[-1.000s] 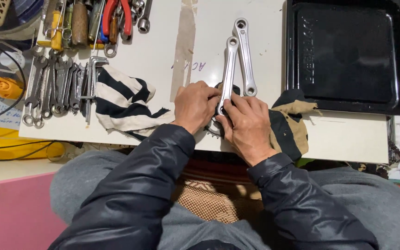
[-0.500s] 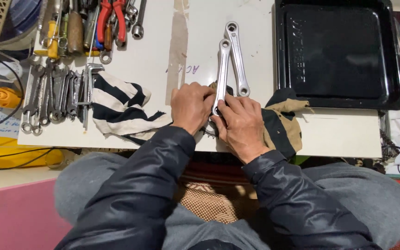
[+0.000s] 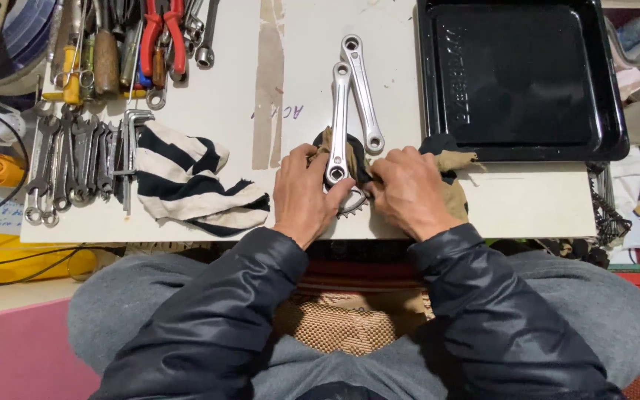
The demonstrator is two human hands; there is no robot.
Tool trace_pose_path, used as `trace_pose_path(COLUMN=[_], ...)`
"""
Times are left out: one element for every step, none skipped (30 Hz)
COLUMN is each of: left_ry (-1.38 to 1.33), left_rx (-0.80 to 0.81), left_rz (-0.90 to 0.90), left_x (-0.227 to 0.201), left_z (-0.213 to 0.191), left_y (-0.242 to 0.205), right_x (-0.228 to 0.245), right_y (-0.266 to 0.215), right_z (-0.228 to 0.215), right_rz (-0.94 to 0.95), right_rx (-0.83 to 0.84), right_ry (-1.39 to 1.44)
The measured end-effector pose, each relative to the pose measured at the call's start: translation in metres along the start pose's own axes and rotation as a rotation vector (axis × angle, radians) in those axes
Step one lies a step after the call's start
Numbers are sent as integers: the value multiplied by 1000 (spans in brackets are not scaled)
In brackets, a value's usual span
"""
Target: Cleaning a bicycle crankset and chainring using a cloth to remove dirt and grease.
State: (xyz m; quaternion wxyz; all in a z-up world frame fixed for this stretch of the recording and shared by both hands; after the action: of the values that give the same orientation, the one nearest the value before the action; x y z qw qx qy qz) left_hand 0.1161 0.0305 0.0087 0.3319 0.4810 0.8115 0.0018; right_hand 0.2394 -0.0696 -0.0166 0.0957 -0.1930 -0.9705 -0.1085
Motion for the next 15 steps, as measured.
trace_pose_path(left_ry=[-2, 6, 13, 12, 1, -11, -13, -13, -12, -12, -1, 12, 14, 1, -13], left_rx=[-1, -9, -18, -18, 6, 29, 31, 35, 40, 43, 29, 14, 16, -14, -44], left_rz=[2, -23, -49, -45, -81, -119, -115, -118, -122, -123, -120, -118, -121, -114, -107], left_x=[-1, 1, 3, 0, 0, 0, -1, 0, 2, 3, 4, 6, 6, 5, 4], left_z=[0, -1, -2, -6, -7, -8, -6, -5, -3, 0, 2, 3, 4, 3, 1], left_y=[2, 1, 1, 2, 3, 4, 6, 6, 5, 4, 3, 3, 2, 1, 0], right_x=[0, -2, -5, -4, -10, -17, -16, -18, -19, -17, -20, -20, -26, -39, -52], right_y=[4, 7, 9, 6, 1, -4, -5, -7, -9, -10, -12, -14, -13, -16, -20], right_z=[-20, -40, -59, -72, -88, -102, -104, -102, -100, -98, -91, -83, -75, -68, -61], right_rz=[1, 46, 91, 94, 149, 204, 206, 242, 279, 282, 336, 390, 392, 432, 473], right_rx=[-1, -22, -42, -46, -113, -181, -184, -214, -245, -244, -292, -339, -336, -413, -489], right_ry=[-2, 218, 438, 437, 738, 1038, 1035, 1228, 1421, 1422, 1712, 2004, 2007, 1981, 1953])
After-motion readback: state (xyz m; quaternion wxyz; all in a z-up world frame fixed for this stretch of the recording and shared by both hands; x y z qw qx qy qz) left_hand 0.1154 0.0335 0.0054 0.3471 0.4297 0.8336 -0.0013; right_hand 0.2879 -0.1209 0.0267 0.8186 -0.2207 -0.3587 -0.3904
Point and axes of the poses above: each hand's wrist, its own y-axis towards the middle knuckle, its own z-axis out of the palm, x = y × z, the point moved 10 cm from there along y, towards the middle knuckle, and after that the axes turned 2 degrees about y, right-handed, at the moved point
